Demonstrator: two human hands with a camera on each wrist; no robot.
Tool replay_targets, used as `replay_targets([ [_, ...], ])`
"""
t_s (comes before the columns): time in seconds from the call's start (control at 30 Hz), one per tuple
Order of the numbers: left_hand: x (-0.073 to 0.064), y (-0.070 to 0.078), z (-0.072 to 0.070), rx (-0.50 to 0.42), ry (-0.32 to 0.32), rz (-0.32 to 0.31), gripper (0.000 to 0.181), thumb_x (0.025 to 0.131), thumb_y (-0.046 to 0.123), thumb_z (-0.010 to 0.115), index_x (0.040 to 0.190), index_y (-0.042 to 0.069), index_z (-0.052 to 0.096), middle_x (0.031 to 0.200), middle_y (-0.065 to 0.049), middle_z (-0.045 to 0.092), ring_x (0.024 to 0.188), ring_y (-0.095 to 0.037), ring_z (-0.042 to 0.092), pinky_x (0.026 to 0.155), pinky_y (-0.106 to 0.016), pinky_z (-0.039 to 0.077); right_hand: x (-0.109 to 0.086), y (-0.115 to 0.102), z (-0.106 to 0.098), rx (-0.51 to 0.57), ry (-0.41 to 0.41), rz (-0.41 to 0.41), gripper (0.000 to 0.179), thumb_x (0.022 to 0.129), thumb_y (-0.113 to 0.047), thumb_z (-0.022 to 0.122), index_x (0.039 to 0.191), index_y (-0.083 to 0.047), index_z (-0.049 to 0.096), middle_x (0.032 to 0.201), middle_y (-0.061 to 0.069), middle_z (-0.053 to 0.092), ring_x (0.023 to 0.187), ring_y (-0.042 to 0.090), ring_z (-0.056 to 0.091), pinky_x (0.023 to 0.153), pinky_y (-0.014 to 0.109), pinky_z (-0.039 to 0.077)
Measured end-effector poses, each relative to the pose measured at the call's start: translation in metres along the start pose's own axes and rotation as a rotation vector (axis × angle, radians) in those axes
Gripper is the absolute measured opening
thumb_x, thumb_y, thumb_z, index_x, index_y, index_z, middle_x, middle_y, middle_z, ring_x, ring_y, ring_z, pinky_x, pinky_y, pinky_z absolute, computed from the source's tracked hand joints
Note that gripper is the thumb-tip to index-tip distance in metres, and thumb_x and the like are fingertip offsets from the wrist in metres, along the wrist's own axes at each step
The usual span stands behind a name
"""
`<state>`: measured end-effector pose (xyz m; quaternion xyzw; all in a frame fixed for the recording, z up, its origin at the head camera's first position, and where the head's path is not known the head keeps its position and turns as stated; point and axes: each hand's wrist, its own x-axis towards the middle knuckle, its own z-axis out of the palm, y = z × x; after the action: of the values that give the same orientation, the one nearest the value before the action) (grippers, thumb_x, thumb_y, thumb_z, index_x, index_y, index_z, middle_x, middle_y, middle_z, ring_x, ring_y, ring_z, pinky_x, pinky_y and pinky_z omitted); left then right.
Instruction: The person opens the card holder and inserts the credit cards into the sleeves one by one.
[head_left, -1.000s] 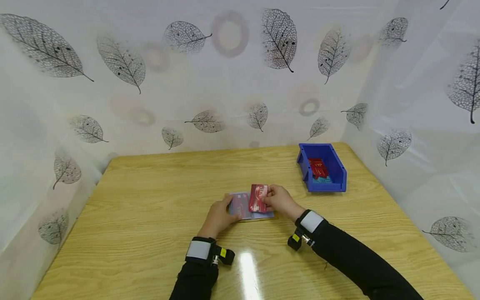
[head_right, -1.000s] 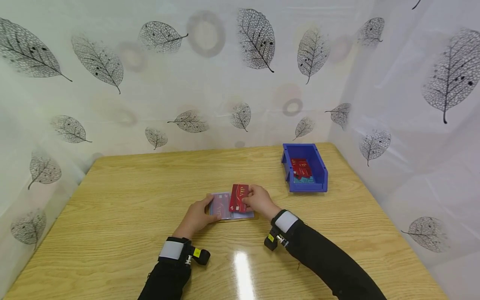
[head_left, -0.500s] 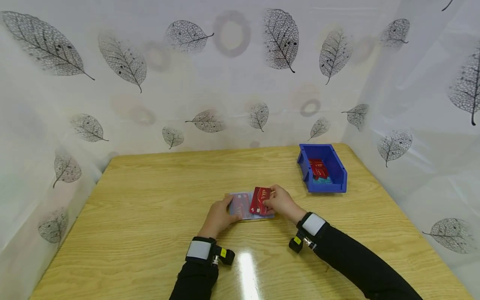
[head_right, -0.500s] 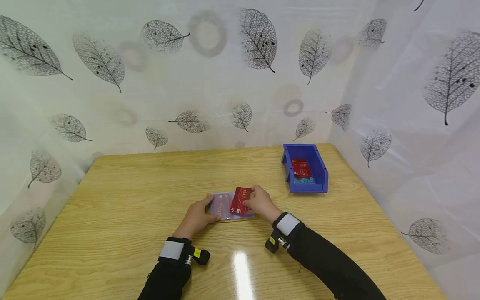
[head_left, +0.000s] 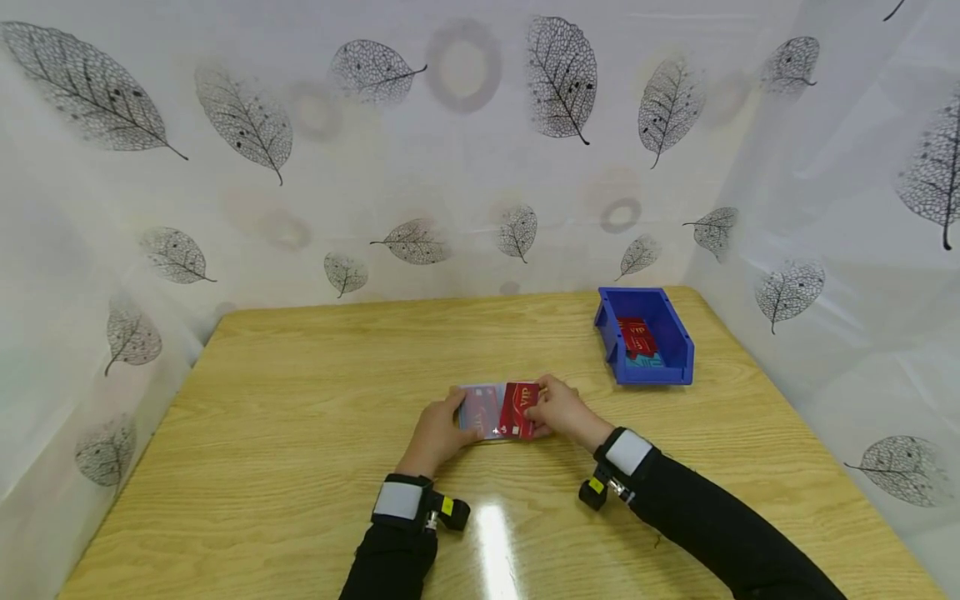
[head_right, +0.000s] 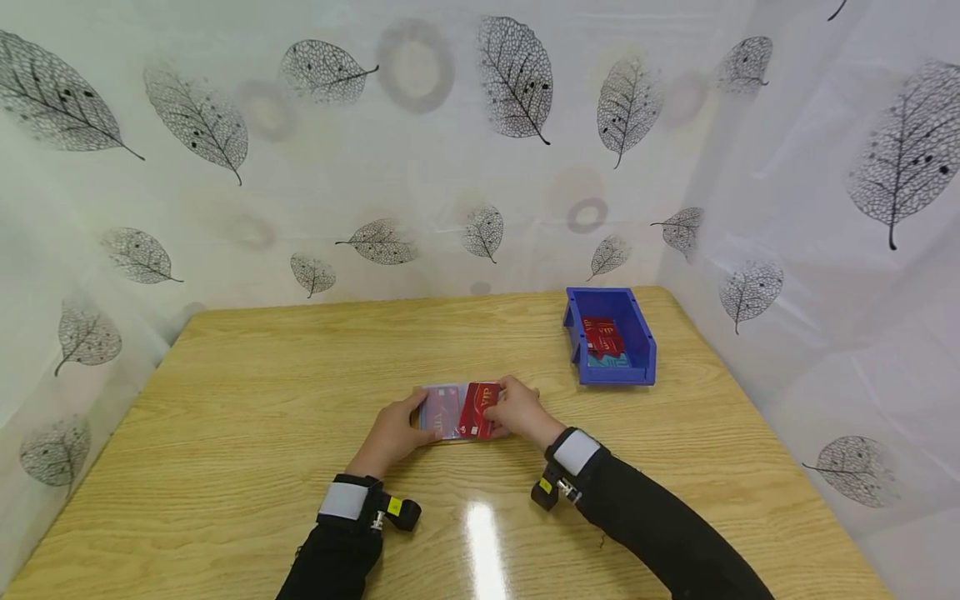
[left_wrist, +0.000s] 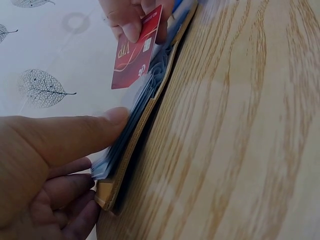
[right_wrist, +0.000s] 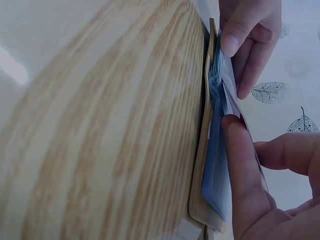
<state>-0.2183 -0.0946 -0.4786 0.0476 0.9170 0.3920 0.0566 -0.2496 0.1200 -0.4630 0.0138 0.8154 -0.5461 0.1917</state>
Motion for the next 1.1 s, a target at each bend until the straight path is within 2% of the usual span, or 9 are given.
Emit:
replay_targets([
  [0.3, 0.0, 0.0, -0.001, -0.004, 0.005, 0.002, 0.072, 0.081, 0.018, 0.08, 0.142, -0.002, 0.047, 0.137, -0.028, 0.05, 0.126, -0.043, 0.047, 0.103, -0.051, 0.041, 0.002, -0.003, 0.004, 0.06, -0.019, 0.01, 0.056, 0.088, 0.006, 0.061, 0.137, 0.007, 0.032, 0.083, 0.019, 0.062, 0.055, 0.018, 0.064, 0.058, 0.036, 0.058],
  [0.47, 0.0, -0.001, 0.001, -0.002, 0.0, -0.003, 0.073, 0.081, 0.02, 0.08, 0.142, -0.002, 0.046, 0.138, -0.028, 0.05, 0.126, -0.042, 0.047, 0.103, -0.051, 0.04, 0.003, -0.007, 0.011, 0.012, -0.001, 0.008, 0.058, 0.087, 0.002, 0.064, 0.136, 0.005, 0.034, 0.085, 0.017, 0.06, 0.056, 0.018, 0.058, 0.051, 0.033, 0.056],
  [0.63, 0.0, 0.0, 0.001, -0.009, 0.004, -0.004, 0.073, 0.081, 0.019, 0.08, 0.142, -0.002, 0.047, 0.139, -0.027, 0.049, 0.127, -0.042, 0.047, 0.103, -0.051, 0.04, 0.005, -0.011, 0.016, -0.051, -0.025, -0.033, 0.051, 0.086, 0.002, 0.063, 0.133, 0.004, 0.041, 0.09, 0.018, 0.057, 0.057, 0.019, 0.054, 0.05, 0.033, 0.056],
  [0.77, 0.0, 0.0, 0.001, -0.006, 0.006, -0.001, 0.074, 0.079, 0.019, 0.082, 0.141, -0.003, 0.048, 0.137, -0.028, 0.05, 0.125, -0.042, 0.048, 0.103, -0.051, 0.041, 0.007, -0.013, 0.019, -0.194, -0.048, -0.071, 0.05, 0.09, -0.001, 0.06, 0.137, 0.002, 0.045, 0.097, 0.019, 0.059, 0.055, 0.019, 0.054, 0.048, 0.032, 0.054],
  [0.87, 0.0, -0.001, 0.001, -0.004, 0.003, 0.004, 0.074, 0.078, 0.019, 0.082, 0.141, -0.003, 0.048, 0.136, -0.028, 0.051, 0.125, -0.042, 0.049, 0.103, -0.051, 0.041, 0.008, -0.016, 0.021, -0.367, -0.056, -0.117, 0.052, 0.093, -0.006, 0.058, 0.143, 0.001, 0.043, 0.109, 0.022, 0.061, 0.055, 0.02, 0.057, 0.047, 0.032, 0.053],
  [0.93, 0.0, -0.002, 0.001, -0.005, 0.004, 0.009, 0.074, 0.078, 0.019, 0.082, 0.141, -0.003, 0.048, 0.135, -0.027, 0.052, 0.124, -0.042, 0.049, 0.102, -0.051, 0.041, 0.008, -0.018, 0.022, -0.496, -0.051, -0.164, 0.053, 0.095, -0.011, 0.057, 0.144, 0.002, 0.043, 0.118, 0.023, 0.06, 0.064, 0.019, 0.059, 0.054, 0.032, 0.053],
  [1.0, 0.001, -0.002, 0.001, -0.008, 0.007, 0.015, 0.074, 0.078, 0.019, 0.082, 0.14, -0.003, 0.048, 0.135, -0.027, 0.052, 0.124, -0.042, 0.049, 0.102, -0.05, 0.041, 0.01, -0.02, 0.023, -0.604, -0.047, -0.214, 0.053, 0.095, -0.014, 0.057, 0.143, 0.005, 0.043, 0.119, 0.022, 0.061, 0.069, 0.019, 0.059, 0.058, 0.03, 0.05],
  [1.1, 0.0, -0.002, 0.0, -0.012, 0.007, 0.022, 0.073, 0.079, 0.018, 0.082, 0.14, -0.003, 0.048, 0.135, -0.028, 0.052, 0.123, -0.043, 0.05, 0.102, -0.051, 0.042, 0.012, -0.021, 0.026, -0.725, -0.043, -0.262, 0.053, 0.095, -0.017, 0.057, 0.141, 0.006, 0.044, 0.106, 0.02, 0.066, 0.068, 0.016, 0.055, 0.057, 0.026, 0.043],
])
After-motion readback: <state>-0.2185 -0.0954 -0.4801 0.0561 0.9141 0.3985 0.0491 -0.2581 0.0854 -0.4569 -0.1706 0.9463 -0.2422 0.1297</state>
